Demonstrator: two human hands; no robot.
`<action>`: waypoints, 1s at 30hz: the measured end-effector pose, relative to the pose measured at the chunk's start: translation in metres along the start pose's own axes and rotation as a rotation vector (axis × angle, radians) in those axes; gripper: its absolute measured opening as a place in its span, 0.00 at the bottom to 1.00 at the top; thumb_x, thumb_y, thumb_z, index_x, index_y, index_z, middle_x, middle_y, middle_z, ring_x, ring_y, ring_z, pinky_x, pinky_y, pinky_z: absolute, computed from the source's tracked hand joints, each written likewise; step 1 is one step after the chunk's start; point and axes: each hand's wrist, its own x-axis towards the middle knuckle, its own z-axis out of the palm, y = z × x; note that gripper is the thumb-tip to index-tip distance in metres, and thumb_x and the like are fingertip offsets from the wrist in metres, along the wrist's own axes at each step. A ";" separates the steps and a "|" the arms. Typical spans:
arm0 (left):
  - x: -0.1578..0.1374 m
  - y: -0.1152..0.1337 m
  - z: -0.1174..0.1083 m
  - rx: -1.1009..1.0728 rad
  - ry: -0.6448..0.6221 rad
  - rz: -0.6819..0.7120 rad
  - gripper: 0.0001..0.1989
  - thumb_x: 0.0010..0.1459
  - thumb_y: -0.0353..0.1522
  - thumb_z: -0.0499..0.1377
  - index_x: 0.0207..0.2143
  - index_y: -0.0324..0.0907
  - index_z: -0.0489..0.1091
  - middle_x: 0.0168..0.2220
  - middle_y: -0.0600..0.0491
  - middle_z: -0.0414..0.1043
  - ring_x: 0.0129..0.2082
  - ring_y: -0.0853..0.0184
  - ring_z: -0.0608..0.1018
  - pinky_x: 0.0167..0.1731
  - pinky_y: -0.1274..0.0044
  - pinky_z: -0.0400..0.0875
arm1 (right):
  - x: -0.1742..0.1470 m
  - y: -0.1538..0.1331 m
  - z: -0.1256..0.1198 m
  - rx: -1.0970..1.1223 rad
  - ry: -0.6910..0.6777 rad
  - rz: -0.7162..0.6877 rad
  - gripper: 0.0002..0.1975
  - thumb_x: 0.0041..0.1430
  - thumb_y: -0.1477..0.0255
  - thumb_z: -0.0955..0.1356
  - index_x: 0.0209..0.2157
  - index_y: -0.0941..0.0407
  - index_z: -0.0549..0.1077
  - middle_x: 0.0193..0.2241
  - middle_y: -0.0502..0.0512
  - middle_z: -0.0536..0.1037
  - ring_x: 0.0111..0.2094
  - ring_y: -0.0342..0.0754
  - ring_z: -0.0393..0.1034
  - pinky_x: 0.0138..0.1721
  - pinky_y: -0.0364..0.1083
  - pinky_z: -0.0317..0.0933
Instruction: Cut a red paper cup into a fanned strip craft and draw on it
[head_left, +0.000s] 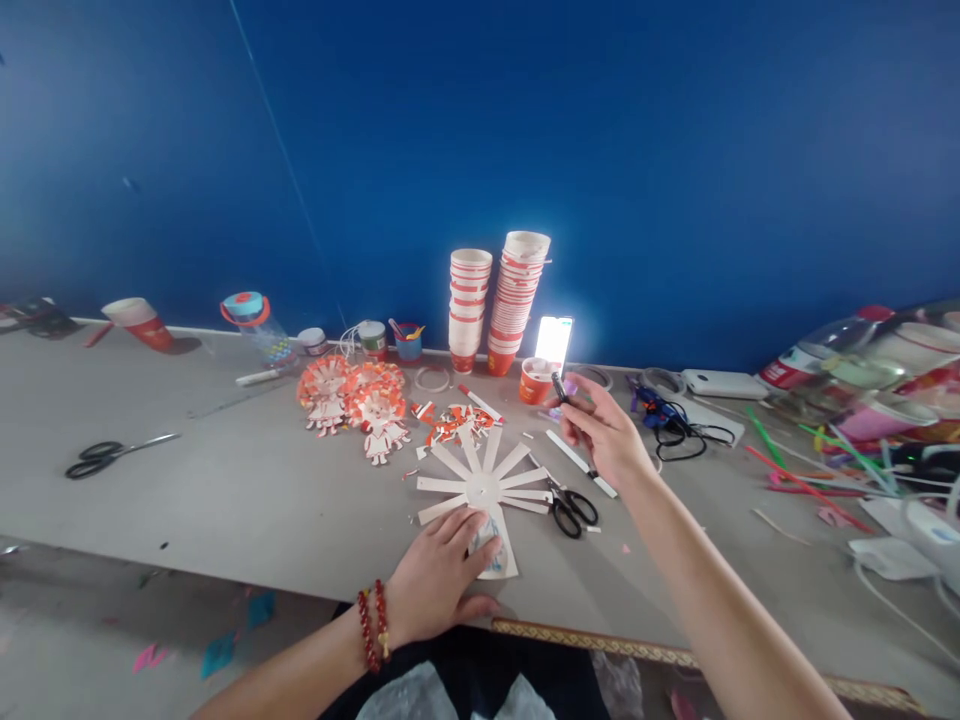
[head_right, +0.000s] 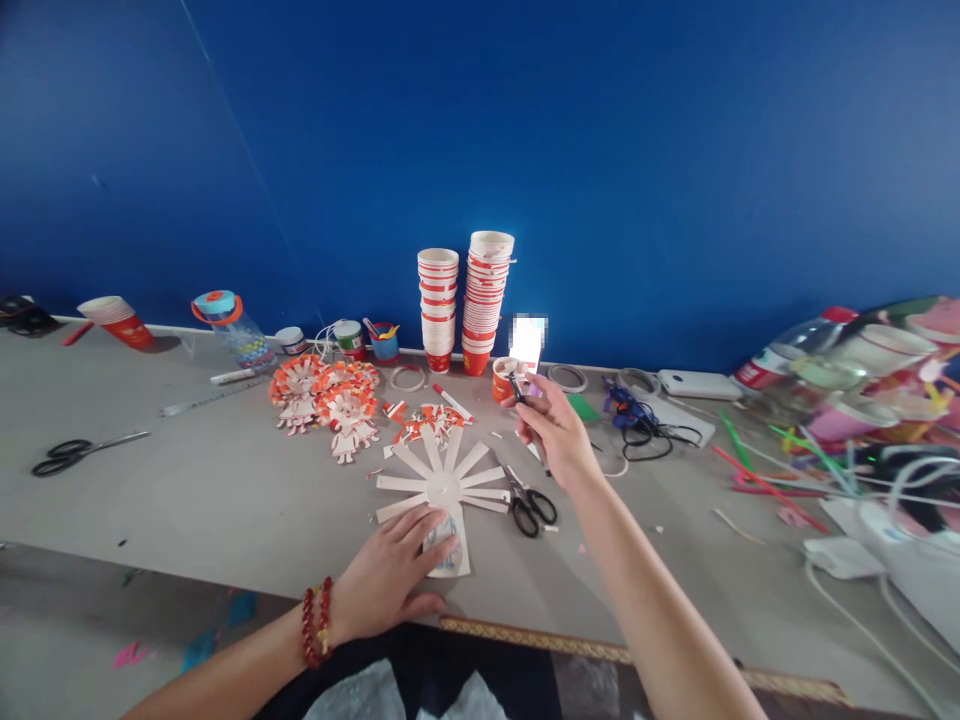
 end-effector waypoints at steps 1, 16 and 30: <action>0.000 0.000 0.000 0.001 -0.001 -0.001 0.32 0.58 0.53 0.53 0.59 0.45 0.60 0.62 0.43 0.57 0.62 0.52 0.60 0.60 0.62 0.58 | -0.001 -0.001 -0.003 -0.034 -0.028 0.037 0.23 0.52 0.64 0.73 0.48 0.54 0.69 0.34 0.52 0.77 0.21 0.38 0.61 0.18 0.38 0.54; -0.001 -0.001 0.003 0.025 0.015 0.006 0.31 0.59 0.53 0.52 0.59 0.45 0.60 0.61 0.43 0.59 0.62 0.53 0.60 0.60 0.62 0.59 | -0.004 0.007 -0.019 -0.219 -0.110 0.337 0.22 0.53 0.52 0.70 0.30 0.58 0.70 0.20 0.44 0.60 0.16 0.35 0.46 0.16 0.38 0.35; -0.001 -0.002 0.003 0.034 0.010 0.007 0.32 0.59 0.53 0.52 0.60 0.45 0.60 0.62 0.43 0.58 0.62 0.52 0.60 0.59 0.62 0.60 | -0.005 0.032 -0.027 -0.756 -0.067 0.013 0.20 0.62 0.54 0.61 0.30 0.55 0.71 0.20 0.47 0.66 0.22 0.43 0.57 0.24 0.41 0.50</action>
